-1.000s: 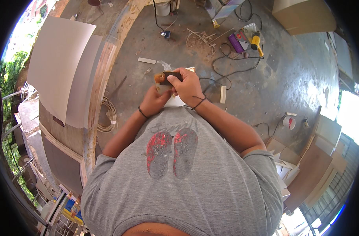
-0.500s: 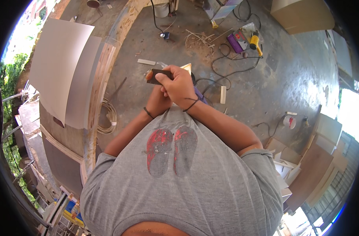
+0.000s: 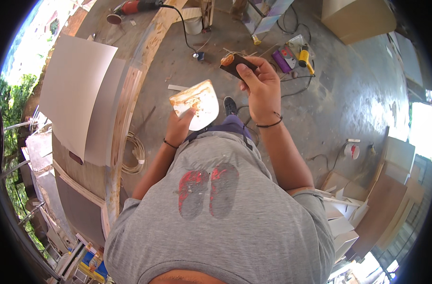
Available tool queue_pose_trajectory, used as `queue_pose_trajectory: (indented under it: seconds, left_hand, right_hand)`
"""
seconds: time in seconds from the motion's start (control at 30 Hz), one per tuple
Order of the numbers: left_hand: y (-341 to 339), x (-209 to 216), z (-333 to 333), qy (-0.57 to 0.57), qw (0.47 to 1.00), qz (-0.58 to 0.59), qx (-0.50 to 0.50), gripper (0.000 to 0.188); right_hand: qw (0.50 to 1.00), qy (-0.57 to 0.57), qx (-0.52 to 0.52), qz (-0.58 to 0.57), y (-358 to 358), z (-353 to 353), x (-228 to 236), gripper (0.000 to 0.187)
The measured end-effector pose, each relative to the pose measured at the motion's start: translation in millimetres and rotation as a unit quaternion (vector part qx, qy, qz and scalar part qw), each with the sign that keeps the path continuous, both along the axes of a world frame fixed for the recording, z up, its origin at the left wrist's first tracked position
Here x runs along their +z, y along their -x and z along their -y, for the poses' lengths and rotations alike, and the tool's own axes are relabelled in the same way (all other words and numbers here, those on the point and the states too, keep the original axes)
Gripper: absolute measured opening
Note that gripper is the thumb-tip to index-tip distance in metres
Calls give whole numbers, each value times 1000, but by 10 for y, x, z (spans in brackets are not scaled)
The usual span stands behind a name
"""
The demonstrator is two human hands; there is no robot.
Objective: The person cleans adhesive residue from a plastic spatula using a small scraper tool, turning the spatula over and using their fingers to pick off remaining pieces.
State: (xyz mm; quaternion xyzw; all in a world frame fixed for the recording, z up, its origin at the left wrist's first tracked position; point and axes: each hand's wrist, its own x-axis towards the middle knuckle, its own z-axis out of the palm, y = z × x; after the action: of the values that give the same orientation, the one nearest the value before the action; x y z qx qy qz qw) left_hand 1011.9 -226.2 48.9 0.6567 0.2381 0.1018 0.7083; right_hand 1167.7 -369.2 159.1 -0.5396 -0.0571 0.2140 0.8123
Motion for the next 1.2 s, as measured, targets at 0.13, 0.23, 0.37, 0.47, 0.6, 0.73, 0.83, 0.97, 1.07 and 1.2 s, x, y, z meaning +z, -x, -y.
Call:
queue_pose_trajectory:
  seconds: [0.13, 0.23, 0.37, 0.47, 0.6, 0.73, 0.83, 0.97, 1.07, 1.2]
  left_hand:
    - [44, 20, -50, -90, 996, 3, -3, 25]
    - [-3, 137, -65, -234, 970, 60, 5, 33]
    - [18, 339, -109, -441, 894, 76, 4, 56]
    - [32, 388, -94, -482, 875, 55, 5, 66]
    - [34, 411, -62, -475, 878, 57, 11, 68]
    - [42, 350, -17, -393, 914, 89, 40, 59]
    - [-4, 306, 10, -335, 929, 146, 57, 40]
    - [-8, 407, 69, -265, 952, 146, 42, 27]
    - [-70, 502, 109, -279, 942, 168, 78, 24]
    - [5, 404, 76, -262, 954, 144, 9, 24]
  right_hand:
    - [1000, 24, 10, 1, -111, 56, -156, 15]
    - [999, 13, 13, -32, -134, 124, -407, 13]
    - [990, -46, 3, -134, -115, 86, -461, 13]
    - [977, -86, 43, -192, -133, 129, -624, 14]
    - [965, -56, 48, -252, -79, 108, -684, 14]
    - [954, -118, 93, -261, -22, 87, -808, 14]
    - [958, -110, 101, -243, 35, -12, -811, 17]
    - [975, -57, 75, -204, 121, -260, -704, 22]
    - [975, -70, 64, -200, 126, -371, -715, 18]
    - [973, -90, 64, -203, 109, -327, -693, 12]
